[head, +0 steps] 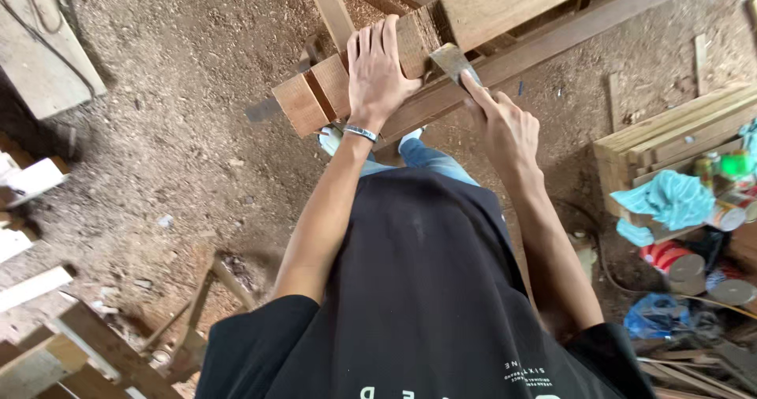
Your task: The person uses a chisel and mallet by hand to clean out and widen pre-cut notches in several large wooden beams in a workshop environment.
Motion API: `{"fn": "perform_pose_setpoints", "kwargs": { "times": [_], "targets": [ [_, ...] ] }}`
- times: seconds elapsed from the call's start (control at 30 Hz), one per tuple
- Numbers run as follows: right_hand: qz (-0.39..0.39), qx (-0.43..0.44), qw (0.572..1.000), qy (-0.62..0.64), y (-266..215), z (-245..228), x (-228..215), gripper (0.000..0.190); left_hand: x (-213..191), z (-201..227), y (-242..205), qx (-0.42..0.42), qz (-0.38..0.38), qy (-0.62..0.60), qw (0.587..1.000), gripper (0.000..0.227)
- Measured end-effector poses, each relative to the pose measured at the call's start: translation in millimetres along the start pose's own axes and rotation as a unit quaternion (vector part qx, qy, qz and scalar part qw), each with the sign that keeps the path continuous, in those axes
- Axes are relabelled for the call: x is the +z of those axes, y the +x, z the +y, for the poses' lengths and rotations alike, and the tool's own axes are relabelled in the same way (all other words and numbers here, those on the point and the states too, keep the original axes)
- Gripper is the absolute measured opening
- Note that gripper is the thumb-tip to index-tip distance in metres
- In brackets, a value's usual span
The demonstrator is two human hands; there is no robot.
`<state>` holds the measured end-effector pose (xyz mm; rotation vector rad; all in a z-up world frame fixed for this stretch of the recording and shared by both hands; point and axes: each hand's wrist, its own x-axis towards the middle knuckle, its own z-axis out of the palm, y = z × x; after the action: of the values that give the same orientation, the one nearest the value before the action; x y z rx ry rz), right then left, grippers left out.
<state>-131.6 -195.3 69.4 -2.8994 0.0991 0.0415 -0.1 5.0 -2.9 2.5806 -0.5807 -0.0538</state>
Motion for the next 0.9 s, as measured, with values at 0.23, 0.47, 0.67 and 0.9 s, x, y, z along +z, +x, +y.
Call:
{"fn": "perform_pose_setpoints", "kwargs": {
  "times": [0.23, 0.47, 0.67, 0.9],
  "targets": [
    [-0.002, 0.013, 0.999, -0.033, -39.6, 5.5, 25.6, 0.046, -4.0, 4.5, 4.5, 0.005, 0.028, -0.003, 1.000, 0.114],
    [0.006, 0.021, 1.000, 0.021, -27.8, 15.9, 28.1, 0.047, 0.1, -0.8, 4.0, 0.001, 0.002, -0.001, 1.000, 0.115],
    [0.019, 0.014, 0.999, -0.022, -25.8, -2.3, 18.6, 0.049, 6.7, -1.3, 3.9, -0.008, 0.000, 0.002, 1.000, 0.116],
    [0.003, 0.018, 0.999, 0.041, -18.8, 1.4, 9.7, 0.046, 0.9, -4.9, 4.1, 0.014, 0.012, -0.002, 1.000, 0.117]
  ]
}}
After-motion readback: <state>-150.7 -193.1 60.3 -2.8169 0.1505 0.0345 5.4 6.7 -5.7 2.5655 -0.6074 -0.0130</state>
